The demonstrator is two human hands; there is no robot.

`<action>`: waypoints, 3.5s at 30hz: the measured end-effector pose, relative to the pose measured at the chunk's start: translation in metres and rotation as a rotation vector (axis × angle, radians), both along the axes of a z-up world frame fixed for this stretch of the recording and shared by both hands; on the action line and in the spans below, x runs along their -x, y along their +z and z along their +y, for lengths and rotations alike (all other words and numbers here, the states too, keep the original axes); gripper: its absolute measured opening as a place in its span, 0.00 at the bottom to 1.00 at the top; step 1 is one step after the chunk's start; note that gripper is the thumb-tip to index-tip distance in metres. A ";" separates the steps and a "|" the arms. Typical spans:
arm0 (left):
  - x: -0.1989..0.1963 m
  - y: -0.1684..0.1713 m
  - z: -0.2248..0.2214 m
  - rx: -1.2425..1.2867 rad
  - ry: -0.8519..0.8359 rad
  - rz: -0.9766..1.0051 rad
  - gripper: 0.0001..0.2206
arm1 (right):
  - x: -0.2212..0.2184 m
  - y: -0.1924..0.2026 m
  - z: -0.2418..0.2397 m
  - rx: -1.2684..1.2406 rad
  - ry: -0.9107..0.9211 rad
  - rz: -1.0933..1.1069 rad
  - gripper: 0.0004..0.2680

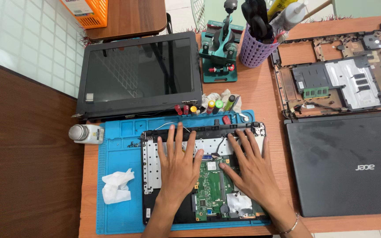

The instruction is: The person cleans the internal components of a disassembled laptop using a white cloth, wiping the metal casing and area around the fan.

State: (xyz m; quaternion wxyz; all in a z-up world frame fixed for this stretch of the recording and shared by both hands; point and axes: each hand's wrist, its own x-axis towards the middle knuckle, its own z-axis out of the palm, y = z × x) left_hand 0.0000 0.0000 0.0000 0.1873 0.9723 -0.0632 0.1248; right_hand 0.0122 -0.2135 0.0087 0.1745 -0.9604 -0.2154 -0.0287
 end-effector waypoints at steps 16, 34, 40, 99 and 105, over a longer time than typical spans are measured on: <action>0.002 0.002 0.000 0.052 -0.016 -0.009 0.23 | 0.000 0.001 0.001 0.001 0.002 -0.025 0.29; 0.023 -0.003 0.007 0.061 0.030 0.067 0.28 | -0.001 -0.002 -0.003 -0.029 0.011 -0.036 0.29; 0.026 -0.011 0.008 0.045 0.026 0.084 0.29 | 0.000 -0.003 -0.003 -0.027 0.008 -0.032 0.29; 0.070 -0.027 0.072 0.946 0.325 0.085 0.17 | 0.019 -0.019 -0.056 -1.175 -0.342 0.378 0.22; 0.069 -0.026 0.073 0.854 0.297 0.064 0.19 | 0.018 -0.012 -0.051 -1.124 -0.369 0.413 0.23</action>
